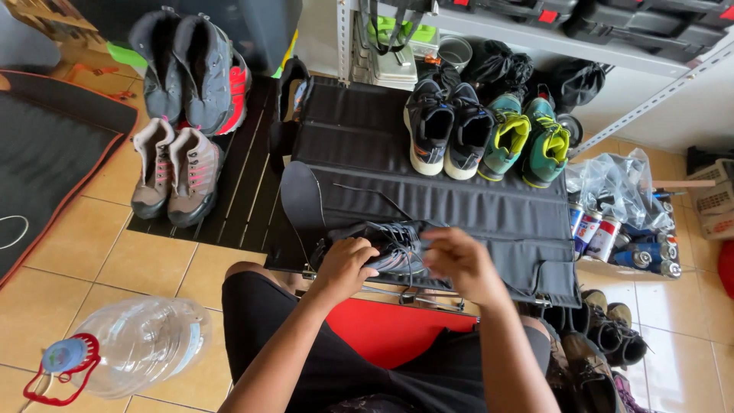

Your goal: The person is sitting on a stool, threading laces through the eyelets of a hiking shoe and then tying the laces.

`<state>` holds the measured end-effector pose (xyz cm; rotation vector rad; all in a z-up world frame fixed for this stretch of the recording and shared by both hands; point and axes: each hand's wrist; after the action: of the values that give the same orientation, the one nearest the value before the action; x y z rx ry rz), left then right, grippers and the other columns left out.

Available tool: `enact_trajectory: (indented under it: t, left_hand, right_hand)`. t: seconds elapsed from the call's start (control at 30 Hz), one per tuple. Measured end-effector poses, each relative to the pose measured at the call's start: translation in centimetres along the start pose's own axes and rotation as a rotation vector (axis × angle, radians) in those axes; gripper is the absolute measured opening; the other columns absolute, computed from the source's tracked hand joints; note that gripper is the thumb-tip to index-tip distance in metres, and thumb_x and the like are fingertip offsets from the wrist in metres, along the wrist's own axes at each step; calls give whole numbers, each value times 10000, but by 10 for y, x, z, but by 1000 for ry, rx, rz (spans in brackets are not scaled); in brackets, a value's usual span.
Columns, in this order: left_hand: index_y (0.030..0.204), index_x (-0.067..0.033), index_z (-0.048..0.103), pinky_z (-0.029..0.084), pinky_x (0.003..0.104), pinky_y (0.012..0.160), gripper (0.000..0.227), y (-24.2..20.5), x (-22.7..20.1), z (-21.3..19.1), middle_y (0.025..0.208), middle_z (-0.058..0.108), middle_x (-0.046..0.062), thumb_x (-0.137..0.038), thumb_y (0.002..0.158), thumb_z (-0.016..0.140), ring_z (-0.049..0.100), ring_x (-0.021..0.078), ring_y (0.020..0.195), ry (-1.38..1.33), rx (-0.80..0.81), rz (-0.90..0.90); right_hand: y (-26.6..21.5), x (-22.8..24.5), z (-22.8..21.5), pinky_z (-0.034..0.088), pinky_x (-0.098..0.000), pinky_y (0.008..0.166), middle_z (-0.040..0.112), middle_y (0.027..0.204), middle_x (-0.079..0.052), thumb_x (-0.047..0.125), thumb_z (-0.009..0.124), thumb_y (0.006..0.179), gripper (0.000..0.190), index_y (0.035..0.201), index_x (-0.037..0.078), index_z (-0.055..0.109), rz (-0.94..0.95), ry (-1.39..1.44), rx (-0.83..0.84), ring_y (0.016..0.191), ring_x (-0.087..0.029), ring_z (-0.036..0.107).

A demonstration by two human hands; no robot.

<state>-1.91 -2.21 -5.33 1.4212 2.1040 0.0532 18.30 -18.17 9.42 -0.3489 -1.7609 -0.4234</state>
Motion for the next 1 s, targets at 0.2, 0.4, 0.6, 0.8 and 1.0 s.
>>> enact_trajectory:
  t: [0.2, 0.4, 0.6, 0.8, 1.0]
  left_hand:
    - [1017, -101, 712, 517, 398, 834, 234, -5, 2, 9, 999, 664, 52, -254, 853, 776, 671, 273, 930, -19, -115, 80]
    - [949, -88, 701, 493, 395, 761, 211, -7, -1, 25, 947, 638, 52, -297, 921, 697, 645, 277, 845, -2, -315, 125]
    - [936, -100, 710, 494, 390, 758, 183, -5, -4, 24, 931, 642, 47, -262, 860, 748, 655, 274, 851, 0, -385, 123]
    - [933, -100, 727, 515, 376, 774, 162, -4, -6, 14, 931, 660, 45, -208, 828, 787, 681, 272, 889, -69, -364, 63]
    - [976, -106, 750, 523, 390, 807, 208, 4, -11, -8, 928, 678, 44, -123, 786, 833, 693, 289, 911, -209, -163, -37]
  right_hand:
    - [41, -40, 48, 558, -372, 607, 726, 785, -155, 23, 691, 906, 133, 987, 43, 795, -139, -328, 270, 628, -289, 710]
    - [59, -85, 57, 558, -327, 655, 671, 798, -41, 33, 654, 951, 137, 940, 102, 772, -334, -584, 358, 686, -244, 695]
    - [63, -87, 59, 551, -386, 689, 625, 800, -39, 91, 661, 964, 106, 870, 112, 705, -348, -525, 496, 751, -297, 675]
    - [55, -81, 61, 552, -449, 737, 624, 825, -82, 14, 645, 888, 129, 933, 83, 745, -480, -521, 444, 790, -347, 655]
    - [22, -88, 71, 529, -453, 875, 644, 913, -79, 11, 565, 786, 428, 1194, 69, 681, -726, -582, 222, 903, -334, 658]
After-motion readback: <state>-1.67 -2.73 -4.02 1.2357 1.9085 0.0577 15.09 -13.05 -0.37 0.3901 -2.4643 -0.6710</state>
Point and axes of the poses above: each hand's wrist, its own y-axis towards the middle knuckle, its own z-axis out of the palm, x = y × z
